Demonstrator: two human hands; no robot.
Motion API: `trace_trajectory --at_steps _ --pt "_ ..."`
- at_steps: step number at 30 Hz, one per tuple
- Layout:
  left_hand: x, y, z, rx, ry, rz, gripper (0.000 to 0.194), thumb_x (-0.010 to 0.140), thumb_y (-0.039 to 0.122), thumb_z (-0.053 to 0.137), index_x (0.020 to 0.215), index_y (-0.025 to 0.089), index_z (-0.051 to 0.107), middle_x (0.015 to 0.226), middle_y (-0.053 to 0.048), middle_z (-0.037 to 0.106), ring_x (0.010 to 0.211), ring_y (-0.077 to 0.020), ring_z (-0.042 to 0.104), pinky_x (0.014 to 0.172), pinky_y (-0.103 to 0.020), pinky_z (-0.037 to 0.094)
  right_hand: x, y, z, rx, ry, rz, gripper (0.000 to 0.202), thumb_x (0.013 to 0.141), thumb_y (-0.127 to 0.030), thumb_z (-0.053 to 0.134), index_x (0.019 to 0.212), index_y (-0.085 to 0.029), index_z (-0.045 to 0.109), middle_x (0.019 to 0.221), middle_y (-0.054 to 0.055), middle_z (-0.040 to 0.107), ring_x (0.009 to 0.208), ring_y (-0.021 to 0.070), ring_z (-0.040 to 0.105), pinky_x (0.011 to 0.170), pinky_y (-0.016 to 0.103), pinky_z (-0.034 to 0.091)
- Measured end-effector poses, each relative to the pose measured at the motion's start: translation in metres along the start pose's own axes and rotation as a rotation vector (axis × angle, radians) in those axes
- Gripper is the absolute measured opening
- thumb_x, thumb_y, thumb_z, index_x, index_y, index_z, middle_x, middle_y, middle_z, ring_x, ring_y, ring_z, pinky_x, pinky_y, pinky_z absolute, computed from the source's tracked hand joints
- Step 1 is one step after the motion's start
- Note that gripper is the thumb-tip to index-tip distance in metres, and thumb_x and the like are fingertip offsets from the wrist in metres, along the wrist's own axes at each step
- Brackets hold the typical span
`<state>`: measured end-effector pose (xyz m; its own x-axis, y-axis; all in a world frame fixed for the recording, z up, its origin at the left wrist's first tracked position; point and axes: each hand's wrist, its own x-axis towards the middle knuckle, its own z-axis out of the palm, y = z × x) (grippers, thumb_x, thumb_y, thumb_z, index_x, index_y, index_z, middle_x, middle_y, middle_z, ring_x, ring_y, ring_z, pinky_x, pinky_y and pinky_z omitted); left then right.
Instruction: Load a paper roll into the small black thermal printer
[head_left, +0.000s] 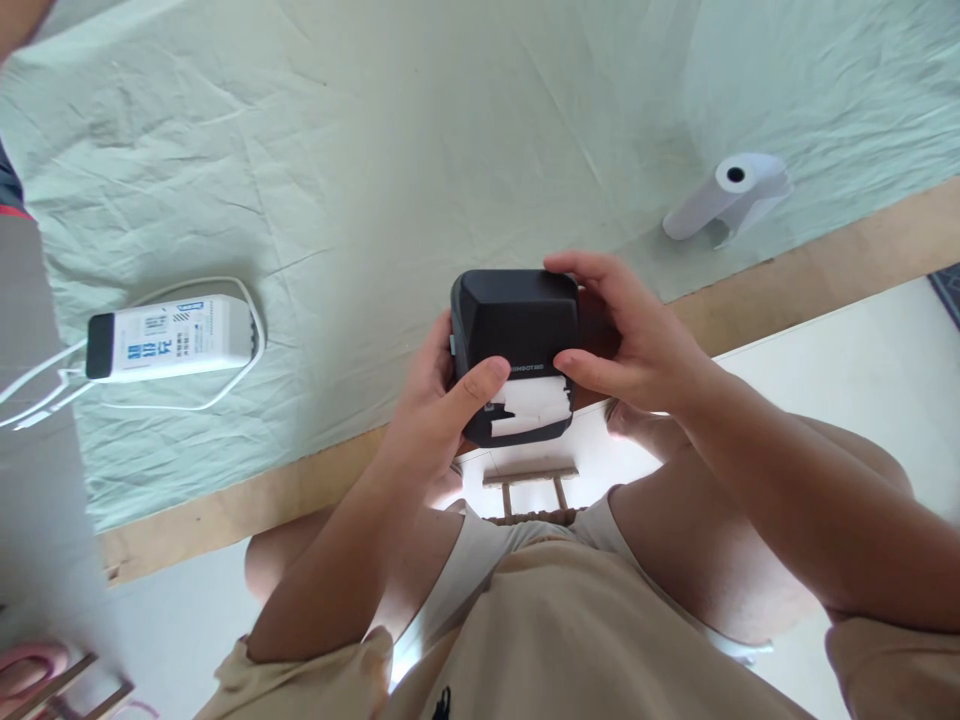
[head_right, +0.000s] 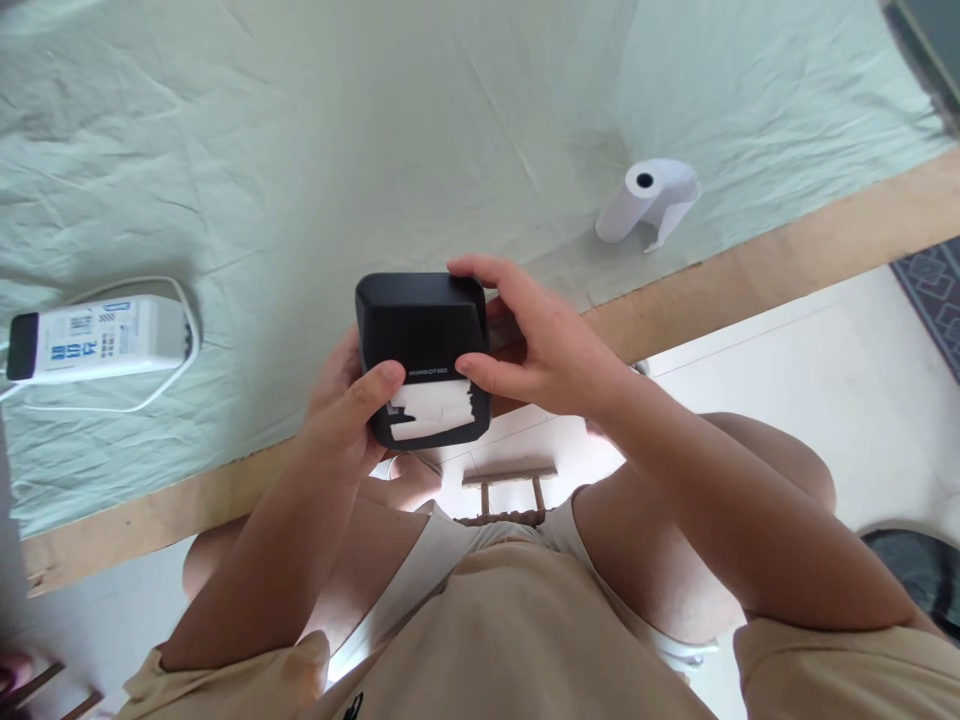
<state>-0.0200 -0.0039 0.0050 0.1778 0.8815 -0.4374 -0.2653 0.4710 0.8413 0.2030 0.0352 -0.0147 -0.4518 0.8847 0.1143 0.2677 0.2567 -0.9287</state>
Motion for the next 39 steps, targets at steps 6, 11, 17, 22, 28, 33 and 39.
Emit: trace_trajectory --at_steps 6,11,17,22,28,33,39 --pt "-0.002 0.004 0.004 -0.04 0.022 -0.026 0.058 0.082 0.044 0.09 0.131 0.025 0.065 0.095 -0.002 0.074 0.069 -0.0161 0.069 0.054 -0.023 0.054 -0.001 0.0 0.001 0.006 0.001 0.039 0.064 0.091 -0.043 0.071 0.147 -0.028 0.044 0.123 0.008 0.072 0.104 0.026 0.072 0.081 0.041 0.064" --pt "-0.002 0.005 0.005 -0.034 0.019 -0.035 0.06 0.082 0.044 0.09 0.133 0.026 0.064 0.097 -0.003 0.075 0.068 -0.0177 0.068 0.055 -0.025 0.053 -0.001 0.001 0.001 0.003 0.005 0.025 0.067 0.091 -0.045 0.07 0.149 -0.024 0.044 0.119 0.008 0.072 0.103 0.0235 0.073 0.078 0.038 0.062" --pt "-0.001 0.003 0.004 -0.043 0.012 -0.015 0.057 0.082 0.045 0.09 0.131 0.027 0.067 0.095 -0.003 0.074 0.069 -0.0171 0.069 0.054 -0.024 0.052 -0.001 0.001 0.001 -0.02 0.01 0.022 0.066 0.092 -0.045 0.071 0.149 -0.024 0.046 0.124 0.009 0.072 0.104 0.0238 0.073 0.081 0.038 0.061" --pt "-0.002 0.002 0.003 -0.045 0.033 -0.024 0.06 0.081 0.046 0.092 0.132 0.027 0.066 0.095 -0.002 0.075 0.068 -0.0171 0.07 0.053 -0.024 0.054 -0.002 0.0 0.001 -0.023 0.012 0.027 0.064 0.092 -0.044 0.071 0.148 -0.024 0.047 0.122 0.009 0.071 0.104 0.0242 0.073 0.081 0.039 0.061" --pt "-0.003 -0.001 0.004 -0.059 0.029 0.0 0.062 0.083 0.059 0.088 0.132 0.026 0.067 0.106 -0.006 0.079 0.081 -0.0229 0.078 0.055 -0.025 0.057 -0.001 -0.001 0.001 -0.019 0.013 0.006 0.063 0.093 -0.043 0.07 0.148 -0.024 0.047 0.121 0.008 0.071 0.101 0.0231 0.073 0.076 0.036 0.061" --pt "0.002 -0.004 0.006 -0.123 0.044 0.04 0.049 0.094 0.065 0.073 0.12 0.024 0.074 0.118 -0.008 0.081 0.114 -0.0335 0.078 0.083 -0.04 0.069 -0.001 -0.004 0.0 -0.033 0.001 0.023 0.061 0.093 -0.04 0.07 0.148 -0.026 0.048 0.122 0.007 0.072 0.102 0.0227 0.073 0.078 0.036 0.062" --pt "0.008 -0.01 0.008 -0.206 0.157 0.02 0.038 0.098 0.059 0.07 0.108 0.024 0.078 0.103 -0.003 0.083 0.108 -0.0288 0.081 0.093 -0.041 0.068 -0.002 -0.004 -0.001 -0.046 0.003 0.011 0.061 0.093 -0.042 0.07 0.148 -0.024 0.049 0.118 0.007 0.072 0.096 0.0206 0.072 0.075 0.034 0.06"
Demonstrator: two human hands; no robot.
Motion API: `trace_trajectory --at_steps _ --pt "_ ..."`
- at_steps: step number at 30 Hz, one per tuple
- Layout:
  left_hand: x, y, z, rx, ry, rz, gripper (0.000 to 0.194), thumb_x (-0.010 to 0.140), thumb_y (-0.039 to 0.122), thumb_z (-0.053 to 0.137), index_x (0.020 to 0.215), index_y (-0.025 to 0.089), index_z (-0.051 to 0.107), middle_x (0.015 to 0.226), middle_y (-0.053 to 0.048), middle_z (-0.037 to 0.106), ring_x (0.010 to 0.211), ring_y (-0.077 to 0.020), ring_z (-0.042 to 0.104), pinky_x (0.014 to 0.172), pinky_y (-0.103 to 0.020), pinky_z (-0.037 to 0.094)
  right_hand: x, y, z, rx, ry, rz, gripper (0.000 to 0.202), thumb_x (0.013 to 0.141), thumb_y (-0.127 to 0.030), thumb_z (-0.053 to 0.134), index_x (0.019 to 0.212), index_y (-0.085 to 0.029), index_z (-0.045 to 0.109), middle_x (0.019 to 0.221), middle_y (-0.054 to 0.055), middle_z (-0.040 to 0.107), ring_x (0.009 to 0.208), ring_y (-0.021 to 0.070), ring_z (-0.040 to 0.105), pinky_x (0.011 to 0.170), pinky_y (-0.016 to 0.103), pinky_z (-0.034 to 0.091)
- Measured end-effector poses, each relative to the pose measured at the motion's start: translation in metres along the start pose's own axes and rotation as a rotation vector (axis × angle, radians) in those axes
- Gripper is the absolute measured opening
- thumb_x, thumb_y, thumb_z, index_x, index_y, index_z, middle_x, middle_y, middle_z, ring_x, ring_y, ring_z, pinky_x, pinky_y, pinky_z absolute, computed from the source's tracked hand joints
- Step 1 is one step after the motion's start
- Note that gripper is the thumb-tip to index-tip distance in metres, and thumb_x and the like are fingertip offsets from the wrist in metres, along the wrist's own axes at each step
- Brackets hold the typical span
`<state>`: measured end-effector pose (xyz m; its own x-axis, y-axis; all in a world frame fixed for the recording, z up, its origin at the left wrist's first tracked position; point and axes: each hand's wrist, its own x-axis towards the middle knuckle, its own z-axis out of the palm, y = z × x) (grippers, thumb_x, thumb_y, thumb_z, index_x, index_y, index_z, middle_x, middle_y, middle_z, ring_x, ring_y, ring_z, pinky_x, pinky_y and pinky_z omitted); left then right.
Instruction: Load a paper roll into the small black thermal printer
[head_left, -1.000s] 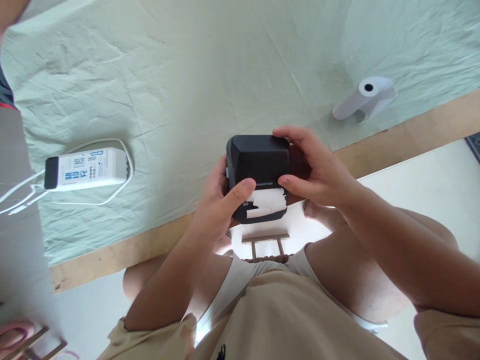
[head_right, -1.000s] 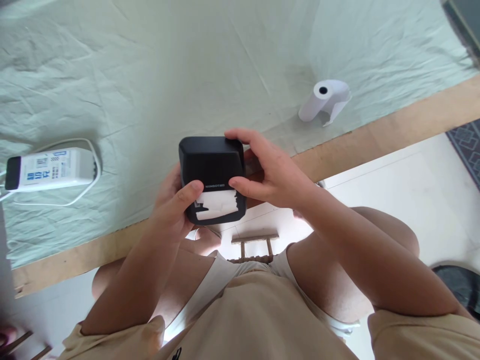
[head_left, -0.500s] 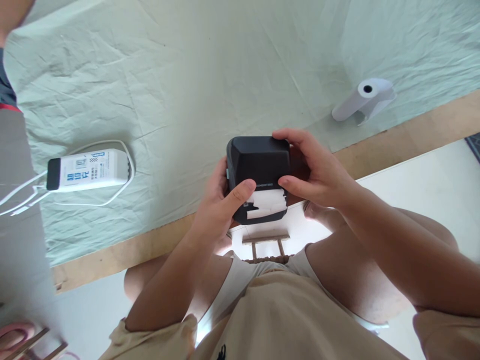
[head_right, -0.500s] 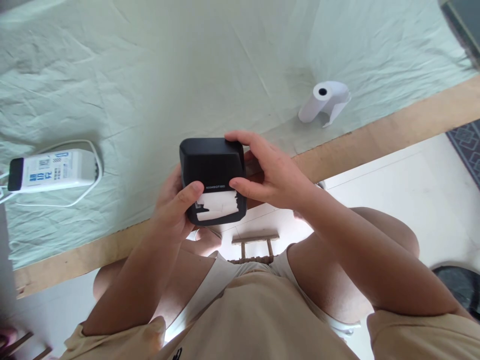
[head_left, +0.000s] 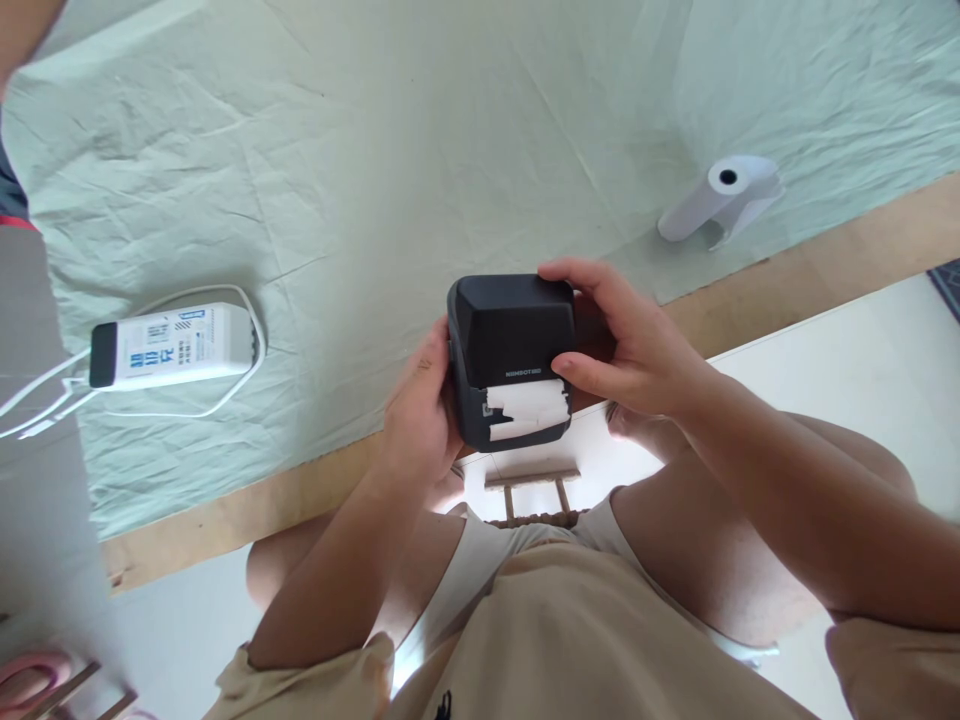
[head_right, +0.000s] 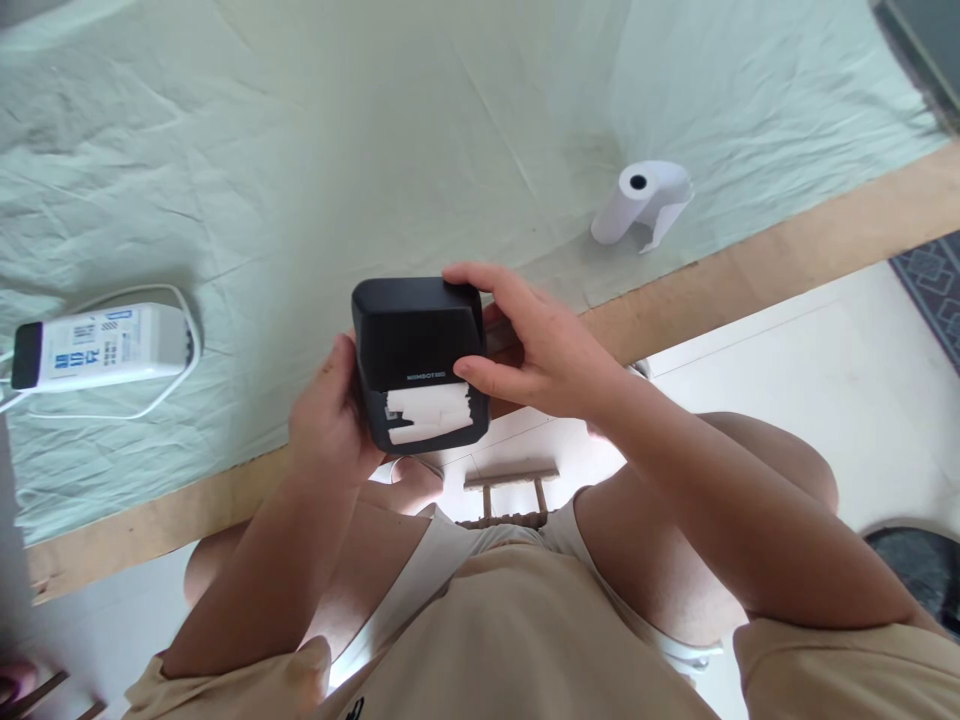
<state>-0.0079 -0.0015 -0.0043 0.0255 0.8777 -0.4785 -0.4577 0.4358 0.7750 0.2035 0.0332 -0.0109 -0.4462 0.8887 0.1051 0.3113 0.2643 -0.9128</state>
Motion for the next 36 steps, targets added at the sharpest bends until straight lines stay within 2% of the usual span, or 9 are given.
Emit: trace_trajectory --at_steps 4,8,17,21,27,30,32,34,36 --pt "-0.001 0.001 0.0 0.003 0.027 0.026 0.031 0.099 0.054 0.071 0.106 0.024 0.081 0.094 0.0 0.081 0.094 -0.0225 0.081 0.085 -0.033 0.068 0.0 0.0 0.001 -0.008 0.019 0.001 0.06 0.092 -0.041 0.07 0.147 -0.025 0.05 0.117 0.006 0.073 0.095 0.0207 0.072 0.074 0.034 0.06" --pt "-0.003 0.003 0.0 0.034 0.027 0.027 0.031 0.1 0.053 0.071 0.108 0.025 0.082 0.09 -0.001 0.08 0.09 -0.0218 0.08 0.077 -0.031 0.067 0.0 0.0 0.001 -0.014 0.031 0.0 0.059 0.092 -0.041 0.071 0.146 -0.025 0.051 0.116 0.006 0.074 0.094 0.0206 0.072 0.074 0.034 0.059" --pt "-0.002 0.002 -0.001 0.085 0.034 0.05 0.032 0.097 0.054 0.073 0.107 0.025 0.08 0.091 -0.002 0.079 0.094 -0.0249 0.079 0.078 -0.034 0.066 0.0 0.001 0.002 -0.029 0.033 0.003 0.062 0.091 -0.044 0.071 0.147 -0.025 0.05 0.116 0.007 0.073 0.093 0.0218 0.071 0.073 0.034 0.058" --pt "0.0 0.004 -0.001 0.061 -0.017 0.03 0.034 0.096 0.055 0.074 0.109 0.023 0.078 0.09 -0.002 0.078 0.088 -0.0241 0.079 0.076 -0.036 0.066 0.0 0.002 0.001 -0.052 0.018 0.0 0.062 0.092 -0.043 0.07 0.148 -0.025 0.049 0.116 0.007 0.074 0.097 0.0228 0.073 0.077 0.036 0.058" --pt "0.002 0.01 0.001 0.041 -0.027 0.019 0.026 0.091 0.046 0.081 0.094 0.021 0.074 0.077 0.0 0.072 0.079 -0.0201 0.076 0.067 -0.03 0.064 -0.001 0.004 -0.001 -0.049 -0.033 -0.066 0.075 0.09 -0.056 0.075 0.152 -0.027 0.044 0.141 0.012 0.066 0.105 0.0251 0.072 0.087 0.042 0.062" --pt "0.002 0.01 0.001 0.025 -0.029 0.033 0.025 0.09 0.043 0.083 0.089 0.021 0.072 0.075 0.001 0.071 0.078 -0.0186 0.075 0.065 -0.027 0.062 -0.001 0.004 -0.002 -0.078 0.006 -0.072 0.077 0.087 -0.059 0.08 0.151 -0.032 0.048 0.149 0.013 0.059 0.105 0.0252 0.071 0.086 0.042 0.065" --pt "0.003 0.01 0.001 0.011 -0.021 0.033 0.024 0.091 0.043 0.082 0.089 0.021 0.073 0.077 0.0 0.072 0.078 -0.0189 0.075 0.067 -0.028 0.062 -0.001 0.0 -0.003 -0.159 0.079 -0.066 0.071 0.083 -0.062 0.083 0.144 -0.035 0.057 0.139 0.013 0.062 0.103 0.027 0.069 0.086 0.045 0.065" --pt "0.003 0.009 0.002 0.001 0.005 0.03 0.023 0.092 0.044 0.08 0.09 0.022 0.073 0.082 0.0 0.075 0.081 -0.02 0.076 0.07 -0.03 0.063 0.001 -0.006 -0.003 -0.226 0.174 -0.07 0.063 0.082 -0.065 0.082 0.133 -0.034 0.063 0.108 0.01 0.067 0.089 0.0268 0.067 0.079 0.047 0.063" --pt "0.003 0.009 0.002 -0.002 0.026 0.02 0.024 0.092 0.045 0.08 0.091 0.022 0.073 0.085 -0.001 0.077 0.083 -0.0204 0.076 0.071 -0.03 0.063 0.002 -0.016 -0.001 -0.229 0.278 -0.075 0.05 0.089 -0.065 0.076 0.124 -0.033 0.064 0.076 0.001 0.059 0.069 0.0223 0.06 0.068 0.044 0.058"
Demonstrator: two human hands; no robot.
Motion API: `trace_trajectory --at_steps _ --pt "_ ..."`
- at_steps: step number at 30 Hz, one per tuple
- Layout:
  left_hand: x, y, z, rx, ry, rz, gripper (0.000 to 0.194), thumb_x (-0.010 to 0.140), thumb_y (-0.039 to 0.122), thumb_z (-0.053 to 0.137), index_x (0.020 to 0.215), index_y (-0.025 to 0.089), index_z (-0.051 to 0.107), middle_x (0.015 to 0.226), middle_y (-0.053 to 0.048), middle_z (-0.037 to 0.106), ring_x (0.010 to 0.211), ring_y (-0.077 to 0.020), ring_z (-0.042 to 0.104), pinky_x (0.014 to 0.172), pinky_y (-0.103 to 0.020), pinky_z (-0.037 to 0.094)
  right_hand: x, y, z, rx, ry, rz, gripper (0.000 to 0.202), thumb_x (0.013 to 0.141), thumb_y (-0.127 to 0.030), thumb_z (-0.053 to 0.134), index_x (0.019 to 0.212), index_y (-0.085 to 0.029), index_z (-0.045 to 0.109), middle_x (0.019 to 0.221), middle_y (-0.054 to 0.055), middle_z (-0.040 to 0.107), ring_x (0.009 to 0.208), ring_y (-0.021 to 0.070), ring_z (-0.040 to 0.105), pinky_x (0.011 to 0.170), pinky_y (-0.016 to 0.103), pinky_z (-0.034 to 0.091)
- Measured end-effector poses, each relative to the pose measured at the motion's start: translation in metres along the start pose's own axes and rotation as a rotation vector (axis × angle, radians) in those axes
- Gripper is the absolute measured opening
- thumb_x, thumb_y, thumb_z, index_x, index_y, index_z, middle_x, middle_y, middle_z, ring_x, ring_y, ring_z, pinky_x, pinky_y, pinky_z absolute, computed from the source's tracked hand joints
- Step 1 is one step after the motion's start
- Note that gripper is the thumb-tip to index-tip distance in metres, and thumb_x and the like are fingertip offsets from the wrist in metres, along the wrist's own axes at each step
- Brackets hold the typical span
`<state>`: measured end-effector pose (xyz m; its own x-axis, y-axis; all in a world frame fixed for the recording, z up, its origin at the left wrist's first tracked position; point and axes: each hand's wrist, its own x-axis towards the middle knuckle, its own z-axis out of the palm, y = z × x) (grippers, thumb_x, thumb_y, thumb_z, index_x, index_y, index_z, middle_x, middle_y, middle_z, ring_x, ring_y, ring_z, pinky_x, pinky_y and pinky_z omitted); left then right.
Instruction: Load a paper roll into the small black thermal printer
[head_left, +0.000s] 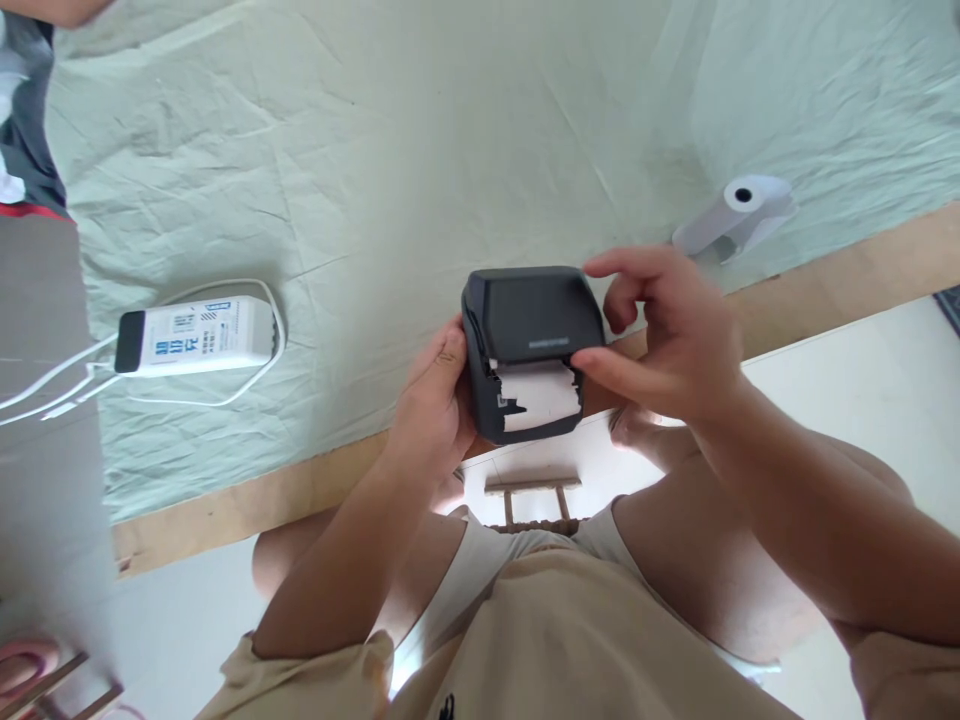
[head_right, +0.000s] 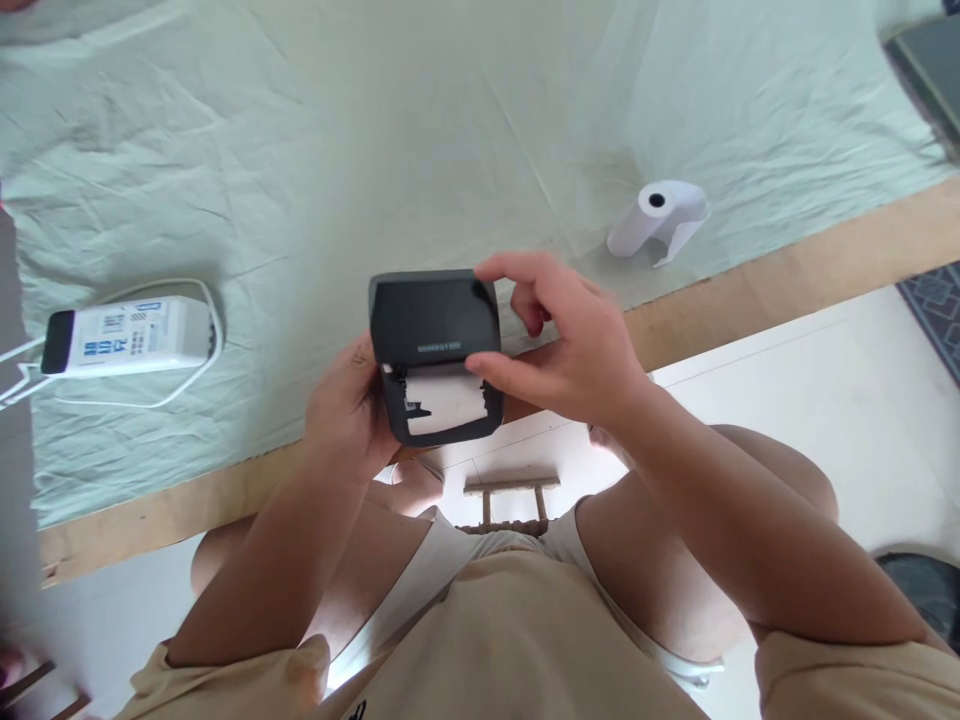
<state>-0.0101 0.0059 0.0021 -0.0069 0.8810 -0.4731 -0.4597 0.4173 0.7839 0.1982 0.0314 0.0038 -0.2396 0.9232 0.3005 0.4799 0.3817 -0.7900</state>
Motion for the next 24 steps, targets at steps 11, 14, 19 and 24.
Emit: trace_trajectory --at_steps 11,14,19,24 --pt "-0.002 0.0 -0.002 0.065 -0.001 -0.017 0.037 0.09 0.06 0.079 0.096 0.024 0.072 0.088 -0.002 0.078 0.09 -0.0209 0.078 0.07 -0.028 0.063 0.024 -0.027 0.004 -0.267 -0.042 -0.008 0.015 0.097 -0.034 0.062 0.085 -0.026 0.062 0.074 0.001 0.065 0.058 0.0146 0.05 0.055 0.033 0.029" --pt "-0.004 0.0 -0.007 0.118 -0.064 -0.047 0.041 0.089 0.063 0.079 0.108 0.026 0.075 0.085 0.001 0.076 0.073 -0.0159 0.072 0.059 -0.024 0.058 0.026 -0.024 0.004 -0.433 -0.199 -0.042 0.007 0.092 -0.03 0.065 0.087 -0.026 0.067 0.065 0.001 0.059 0.051 0.0125 0.037 0.054 0.032 0.013" --pt "-0.007 0.004 -0.004 0.114 -0.08 -0.069 0.045 0.084 0.063 0.085 0.106 0.024 0.077 0.083 0.001 0.074 0.067 -0.0131 0.069 0.054 -0.021 0.056 0.027 -0.028 -0.007 -0.465 -0.29 -0.095 0.02 0.083 -0.031 0.077 0.102 -0.031 0.073 0.06 -0.001 0.059 0.047 0.0125 0.033 0.049 0.03 0.016" --pt "-0.006 0.002 -0.006 0.114 -0.071 -0.075 0.046 0.087 0.063 0.081 0.114 0.027 0.076 0.083 0.0 0.075 0.072 -0.0185 0.075 0.053 -0.024 0.059 0.027 -0.025 -0.034 0.044 -0.072 0.09 0.033 0.087 -0.029 0.072 0.119 -0.038 0.07 0.094 -0.002 0.072 0.058 0.0123 0.056 0.049 0.03 0.04"
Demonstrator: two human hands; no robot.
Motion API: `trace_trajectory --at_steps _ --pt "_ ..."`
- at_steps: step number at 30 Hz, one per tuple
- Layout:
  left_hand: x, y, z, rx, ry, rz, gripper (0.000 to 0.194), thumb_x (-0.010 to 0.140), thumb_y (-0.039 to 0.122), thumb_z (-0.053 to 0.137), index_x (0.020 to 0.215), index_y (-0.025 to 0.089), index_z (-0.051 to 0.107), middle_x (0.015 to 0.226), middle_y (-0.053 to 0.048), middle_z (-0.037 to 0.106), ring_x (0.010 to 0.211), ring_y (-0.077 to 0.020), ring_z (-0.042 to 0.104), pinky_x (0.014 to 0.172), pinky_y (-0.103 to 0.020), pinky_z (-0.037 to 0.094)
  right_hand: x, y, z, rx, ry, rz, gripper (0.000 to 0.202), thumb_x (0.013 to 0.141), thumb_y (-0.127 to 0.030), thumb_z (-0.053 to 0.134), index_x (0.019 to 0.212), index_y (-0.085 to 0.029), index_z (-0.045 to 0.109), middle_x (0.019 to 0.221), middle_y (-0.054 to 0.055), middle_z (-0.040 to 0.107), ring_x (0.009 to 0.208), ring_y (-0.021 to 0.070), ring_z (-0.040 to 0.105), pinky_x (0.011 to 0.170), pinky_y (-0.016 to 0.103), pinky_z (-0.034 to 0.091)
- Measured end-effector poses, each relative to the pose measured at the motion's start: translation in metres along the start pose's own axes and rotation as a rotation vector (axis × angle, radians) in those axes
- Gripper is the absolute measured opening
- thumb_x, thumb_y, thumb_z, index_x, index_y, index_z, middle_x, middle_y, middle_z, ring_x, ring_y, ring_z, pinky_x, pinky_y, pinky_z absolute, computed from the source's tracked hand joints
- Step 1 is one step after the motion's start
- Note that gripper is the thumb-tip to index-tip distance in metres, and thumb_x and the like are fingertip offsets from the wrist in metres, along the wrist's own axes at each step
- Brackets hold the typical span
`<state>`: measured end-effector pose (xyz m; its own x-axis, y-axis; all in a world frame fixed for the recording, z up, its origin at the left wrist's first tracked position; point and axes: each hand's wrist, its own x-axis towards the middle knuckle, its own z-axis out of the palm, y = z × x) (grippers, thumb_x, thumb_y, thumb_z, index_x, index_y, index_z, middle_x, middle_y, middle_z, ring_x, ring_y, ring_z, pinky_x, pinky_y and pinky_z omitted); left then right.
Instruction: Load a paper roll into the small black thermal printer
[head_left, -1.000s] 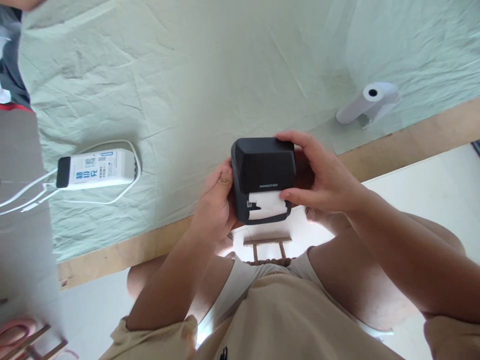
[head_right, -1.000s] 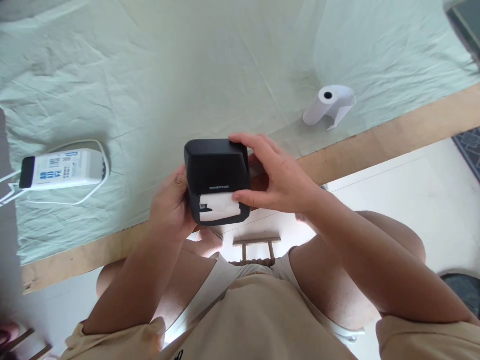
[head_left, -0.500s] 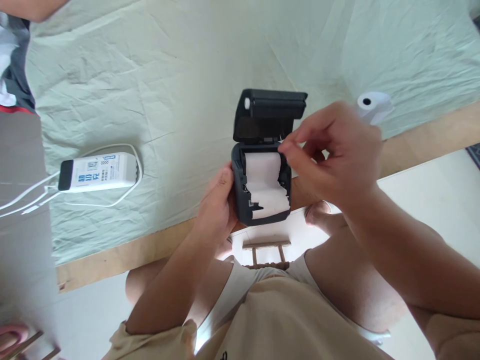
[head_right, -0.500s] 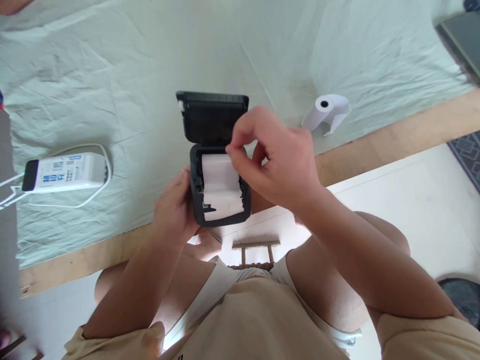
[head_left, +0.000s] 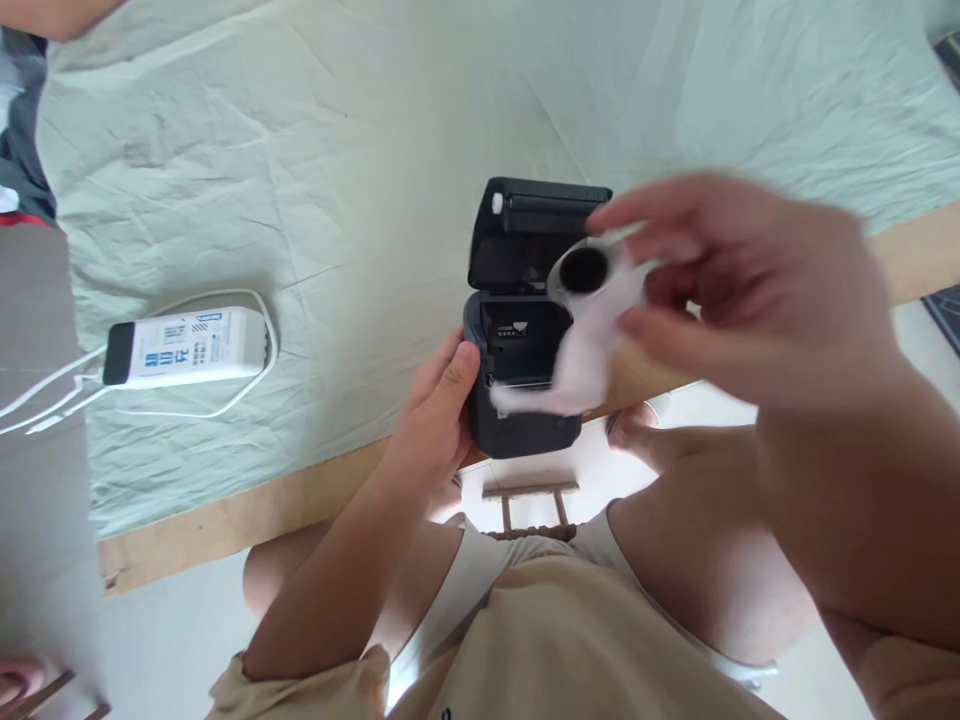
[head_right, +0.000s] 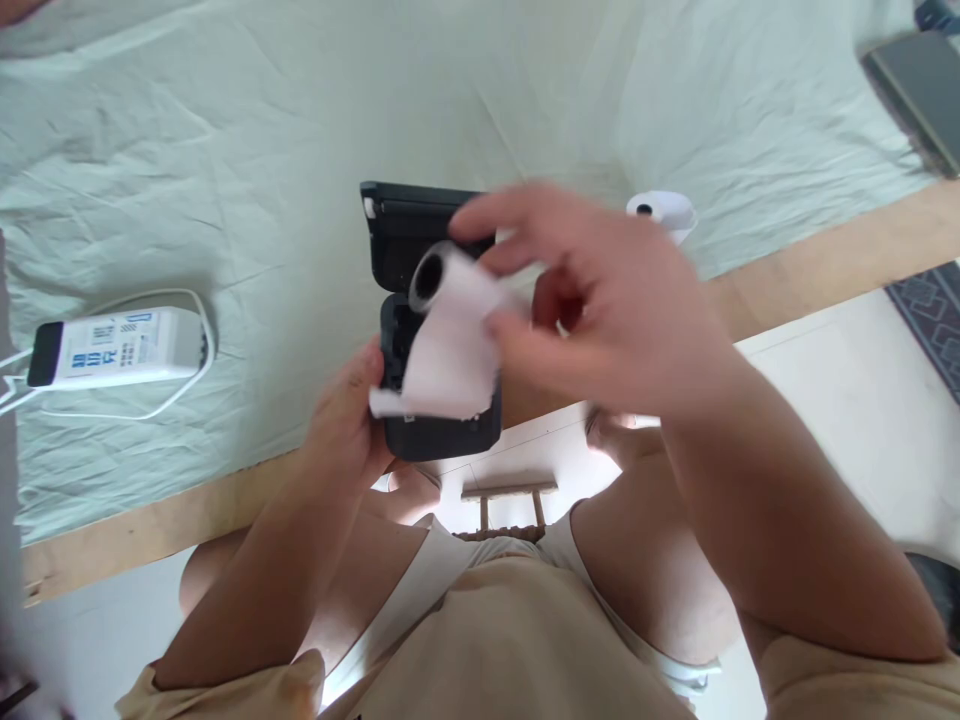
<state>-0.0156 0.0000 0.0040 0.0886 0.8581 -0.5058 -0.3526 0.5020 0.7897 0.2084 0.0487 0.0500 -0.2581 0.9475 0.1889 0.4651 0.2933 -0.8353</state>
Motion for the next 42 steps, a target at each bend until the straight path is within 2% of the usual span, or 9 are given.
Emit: trace_trajectory --at_steps 2,4,11,19,24,27,32,36,42 --pt "0.0 -0.001 -0.002 0.012 -0.016 -0.025 0.047 0.091 0.065 0.077 0.12 0.028 0.074 0.09 -0.002 0.078 0.079 -0.0226 0.078 0.055 -0.028 0.062 0.002 0.015 -0.003 0.249 0.175 0.09 0.031 0.089 -0.028 0.065 0.12 -0.036 0.065 0.1 -0.002 0.069 0.073 0.0141 0.064 0.057 0.03 0.046" --pt "0.0 0.0 -0.002 0.022 -0.014 -0.054 0.048 0.092 0.066 0.074 0.123 0.029 0.073 0.093 -0.003 0.079 0.078 -0.024 0.078 0.053 -0.029 0.061 0.004 0.036 0.0 0.401 0.178 0.162 0.034 0.085 -0.031 0.071 0.118 -0.032 0.062 0.099 -0.002 0.066 0.077 0.0142 0.063 0.063 0.03 0.048" --pt "-0.002 0.002 0.007 -0.022 0.054 -0.025 0.039 0.09 0.059 0.08 0.106 0.024 0.073 0.083 0.0 0.076 0.061 -0.0149 0.07 0.045 -0.021 0.053 0.001 0.071 0.013 -0.114 0.292 0.094 0.035 0.096 -0.056 0.073 0.091 -0.026 0.055 0.093 0.006 0.064 0.089 0.0227 0.061 0.084 0.044 0.055" --pt "-0.002 0.002 -0.006 0.008 -0.009 -0.081 0.048 0.094 0.062 0.074 0.124 0.025 0.071 0.087 -0.001 0.077 0.067 -0.0176 0.072 0.049 -0.023 0.055 -0.007 0.072 0.007 -0.261 0.55 -0.132 0.042 0.099 -0.064 0.063 0.114 -0.026 0.055 0.105 0.005 0.065 0.09 0.0223 0.066 0.083 0.043 0.057" --pt "-0.001 0.001 0.0 -0.006 0.03 -0.011 0.042 0.093 0.06 0.076 0.112 0.023 0.073 0.086 0.0 0.077 0.067 -0.016 0.073 0.053 -0.023 0.057 -0.011 0.085 0.014 -0.344 0.29 -0.005 0.061 0.083 -0.028 0.076 0.138 -0.03 0.049 0.106 0.004 0.074 0.081 0.022 0.068 0.077 0.044 0.059" --pt "0.0 0.001 0.004 -0.011 0.035 0.029 0.039 0.091 0.059 0.079 0.105 0.022 0.073 0.087 0.0 0.079 0.072 -0.0166 0.076 0.058 -0.023 0.06 -0.014 0.081 0.014 -0.398 0.19 -0.05 0.073 0.082 -0.022 0.074 0.148 -0.032 0.043 0.124 0.008 0.075 0.094 0.0257 0.073 0.085 0.047 0.061" --pt "0.0 0.002 0.005 -0.036 0.046 -0.001 0.044 0.083 0.058 0.087 0.104 0.022 0.073 0.087 0.001 0.079 0.069 -0.0166 0.075 0.052 -0.023 0.06 -0.019 0.074 -0.022 -0.566 0.465 -0.317 0.037 0.097 -0.029 0.065 0.133 -0.032 0.059 0.124 0.009 0.071 0.119 0.032 0.069 0.101 0.051 0.056" --pt "0.001 0.002 0.005 -0.024 0.022 0.01 0.048 0.081 0.061 0.088 0.103 0.022 0.072 0.08 0.002 0.078 0.06 -0.0152 0.072 0.045 -0.022 0.054 -0.01 0.099 -0.049 -0.608 0.407 -0.126 0.06 0.085 -0.029 0.081 0.141 -0.029 0.062 0.136 0.013 0.066 0.125 0.036 0.068 0.105 0.054 0.055" --pt "0.004 0.001 0.004 -0.01 0.003 0.036 0.045 0.083 0.06 0.087 0.104 0.022 0.073 0.087 0.001 0.081 0.07 -0.0168 0.077 0.059 -0.025 0.063 -0.004 0.115 -0.051 -0.516 0.372 0.064 0.053 0.087 -0.028 0.082 0.135 -0.038 0.064 0.106 0.004 0.072 0.1 0.0308 0.072 0.087 0.051 0.059"
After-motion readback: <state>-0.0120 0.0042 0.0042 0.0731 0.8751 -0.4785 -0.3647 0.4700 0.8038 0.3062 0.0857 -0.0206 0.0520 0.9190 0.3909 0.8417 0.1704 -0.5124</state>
